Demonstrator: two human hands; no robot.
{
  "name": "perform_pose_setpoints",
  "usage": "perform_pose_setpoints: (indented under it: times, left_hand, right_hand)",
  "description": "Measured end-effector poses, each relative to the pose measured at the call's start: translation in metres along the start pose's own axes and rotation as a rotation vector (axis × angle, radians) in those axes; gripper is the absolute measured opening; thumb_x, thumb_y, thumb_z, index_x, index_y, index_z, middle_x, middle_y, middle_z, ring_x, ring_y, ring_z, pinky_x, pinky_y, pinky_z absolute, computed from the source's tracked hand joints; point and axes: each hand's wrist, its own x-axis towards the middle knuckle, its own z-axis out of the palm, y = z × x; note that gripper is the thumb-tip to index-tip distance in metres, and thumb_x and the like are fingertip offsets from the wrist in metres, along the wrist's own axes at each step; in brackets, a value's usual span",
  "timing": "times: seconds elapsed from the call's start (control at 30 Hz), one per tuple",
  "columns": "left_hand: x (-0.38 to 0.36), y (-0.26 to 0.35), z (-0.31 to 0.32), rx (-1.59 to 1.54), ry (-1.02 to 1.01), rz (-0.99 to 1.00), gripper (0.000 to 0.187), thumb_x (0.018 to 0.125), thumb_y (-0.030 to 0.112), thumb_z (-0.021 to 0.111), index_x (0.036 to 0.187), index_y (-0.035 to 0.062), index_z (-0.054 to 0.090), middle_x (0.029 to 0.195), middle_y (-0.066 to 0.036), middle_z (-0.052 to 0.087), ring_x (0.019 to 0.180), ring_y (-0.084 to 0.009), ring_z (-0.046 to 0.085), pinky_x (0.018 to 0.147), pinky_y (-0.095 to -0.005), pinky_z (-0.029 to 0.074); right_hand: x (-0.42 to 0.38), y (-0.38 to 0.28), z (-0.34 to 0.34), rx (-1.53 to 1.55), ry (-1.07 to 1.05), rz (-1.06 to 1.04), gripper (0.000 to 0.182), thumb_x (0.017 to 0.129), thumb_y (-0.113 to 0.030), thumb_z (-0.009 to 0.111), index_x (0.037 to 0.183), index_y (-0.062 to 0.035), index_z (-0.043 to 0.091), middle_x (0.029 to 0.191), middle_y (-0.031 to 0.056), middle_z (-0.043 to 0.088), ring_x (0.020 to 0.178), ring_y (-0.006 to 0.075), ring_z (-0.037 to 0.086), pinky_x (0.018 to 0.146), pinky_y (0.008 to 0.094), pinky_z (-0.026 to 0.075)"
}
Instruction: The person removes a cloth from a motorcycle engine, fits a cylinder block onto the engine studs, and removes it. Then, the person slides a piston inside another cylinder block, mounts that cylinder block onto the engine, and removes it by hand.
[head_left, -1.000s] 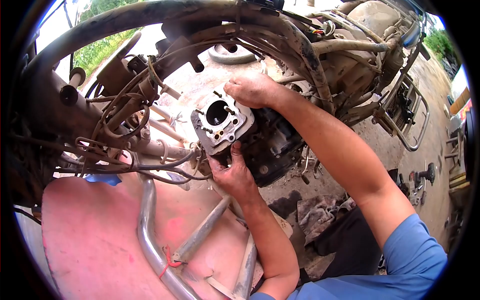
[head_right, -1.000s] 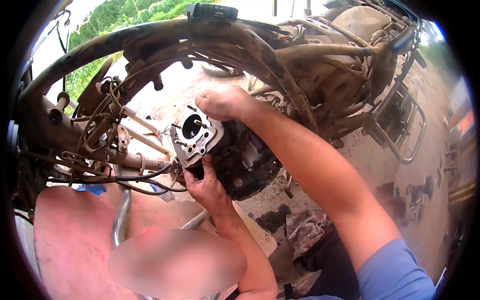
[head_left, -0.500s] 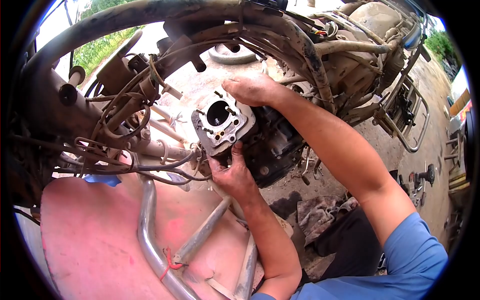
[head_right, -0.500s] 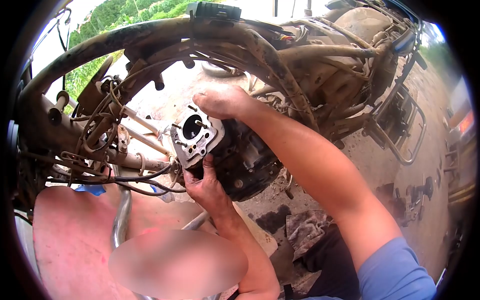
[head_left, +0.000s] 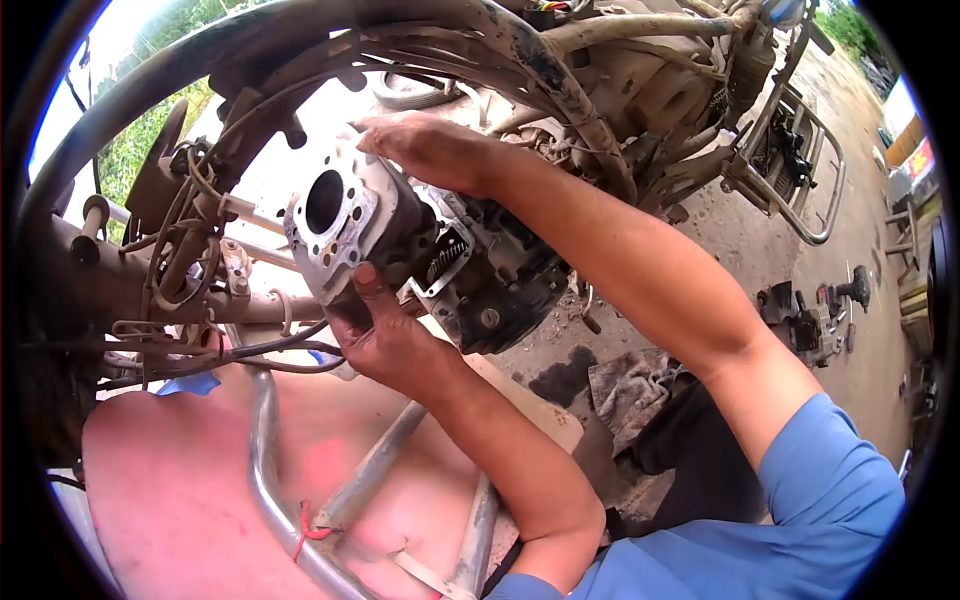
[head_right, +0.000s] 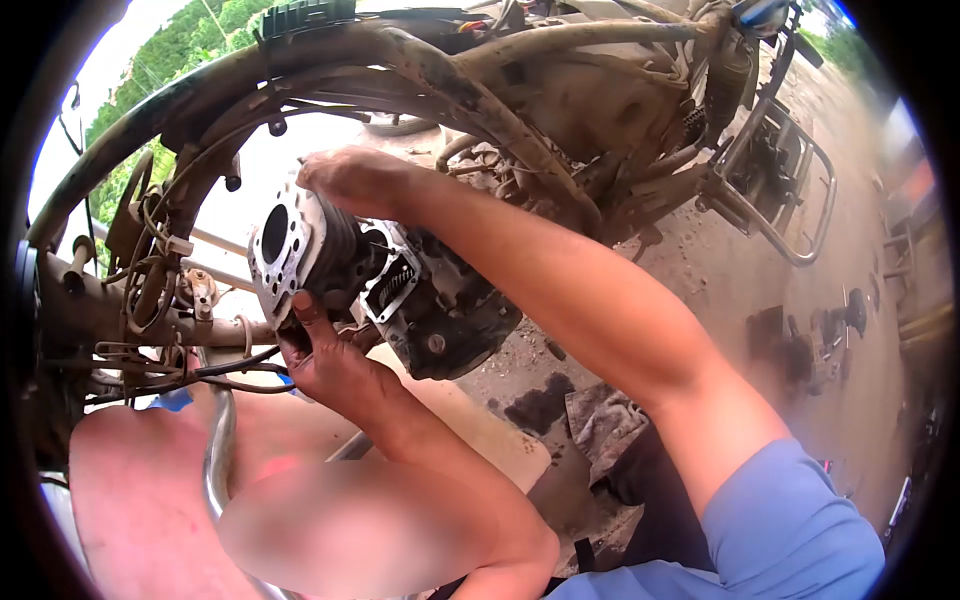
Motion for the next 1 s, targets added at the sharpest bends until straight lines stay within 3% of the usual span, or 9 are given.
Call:
perform_pose_setpoints:
  times: [0.07,0.13,0.2,0.37,0.47,0.67,0.83,0.93,1.0]
  left_hand:
    - [0.004,0.001,0.005,0.031,0.017,0.052,0.053,0.095,0.029,0.085,0.132,-0.0035,0.067,0.121,-0.011,0.074,0.098,-0.0179,0.071,0.075,-0.0297,0.059]
    - [0.003,0.006,0.011,0.058,0.022,0.106,0.057,0.095,0.034,0.084,0.135,-0.0024,0.065,0.125,-0.011,0.073,0.102,-0.0198,0.070,0.074,-0.0321,0.059]
    - [0.005,0.011,0.014,0.052,0.026,0.191,0.060,0.095,0.034,0.084,0.136,-0.0052,0.063,0.128,-0.013,0.071,0.106,-0.0222,0.069,0.085,-0.0338,0.058]
    - [-0.001,0.031,0.013,0.031,-0.021,0.320,0.074,0.096,0.029,0.084,0.151,-0.0098,0.051,0.147,-0.021,0.060,0.128,-0.0276,0.064,0.108,-0.0399,0.054]
    - [-0.008,0.035,0.007,0.039,-0.029,0.324,0.079,0.096,0.035,0.083,0.151,-0.0109,0.050,0.149,-0.022,0.059,0.128,-0.0297,0.064,0.108,-0.0401,0.055]
    - [-0.043,0.052,0.006,0.049,0.003,0.292,0.079,0.097,0.044,0.081,0.145,-0.0127,0.053,0.145,-0.024,0.060,0.127,-0.0318,0.064,0.106,-0.0420,0.056]
    - [-0.106,0.081,0.003,-0.007,-0.039,0.250,0.076,0.110,0.053,0.054,0.152,-0.0099,0.043,0.153,-0.026,0.049,0.137,-0.0339,0.055,0.115,-0.0462,0.048]
    - [-0.130,0.096,-0.023,-0.196,-0.227,0.185,0.081,0.112,0.062,0.041,0.155,-0.0062,0.041,0.156,-0.024,0.047,0.144,-0.0327,0.050,0.121,-0.0451,0.041]
    - [-0.158,0.119,-0.026,0.360,-0.243,0.349,0.067,0.112,0.050,0.049,0.155,-0.0011,0.044,0.153,-0.020,0.052,0.134,-0.0313,0.059,0.114,-0.0436,0.048]
  right_hand:
    - [-0.002,-0.015,-0.004,0.139,-0.035,0.098,0.033,0.113,-0.018,0.048,0.130,0.0060,0.064,0.155,0.0322,0.053,0.146,0.0387,0.052,0.122,0.0409,0.039]
    - [-0.007,-0.013,0.001,0.373,0.035,0.115,0.047,0.114,-0.028,0.050,0.145,0.0068,0.051,0.160,0.0274,0.048,0.149,0.0333,0.047,0.125,0.0383,0.036]
    - [-0.010,-0.018,0.008,0.585,0.106,0.111,0.066,0.114,-0.037,0.052,0.161,0.0077,0.038,0.166,0.0226,0.044,0.153,0.0278,0.042,0.127,0.0357,0.032]
    - [-0.004,-0.058,0.007,0.904,0.109,0.165,0.073,0.113,-0.055,0.048,0.159,0.0011,0.045,0.151,0.0111,0.058,0.137,0.0153,0.051,0.118,0.0305,0.041]
    - [-0.012,-0.075,0.017,0.975,0.200,0.194,0.066,0.113,-0.055,0.047,0.151,-0.0019,0.054,0.138,0.0043,0.065,0.125,0.0112,0.055,0.112,0.0298,0.045]
    - [-0.049,-0.092,0.011,0.932,0.236,0.239,0.074,0.104,-0.054,0.060,0.157,-0.0039,0.047,0.143,0.0050,0.059,0.132,0.0149,0.052,0.116,0.0325,0.042]
    - [-0.101,-0.144,-0.028,0.773,0.203,0.233,0.086,0.097,-0.053,0.072,0.162,-0.0055,0.041,0.147,0.0055,0.055,0.138,0.0180,0.048,0.119,0.0347,0.039]
    - [-0.135,-0.189,-0.069,0.657,0.146,0.219,0.095,0.092,-0.052,0.078,0.165,-0.0065,0.037,0.150,0.0059,0.052,0.142,0.0198,0.046,0.121,0.0361,0.038]
    - [-0.156,-0.222,-0.099,0.588,0.101,0.224,0.102,0.089,-0.052,0.083,0.167,-0.0072,0.034,0.152,0.0061,0.050,0.144,0.0211,0.045,0.122,0.0370,0.037]
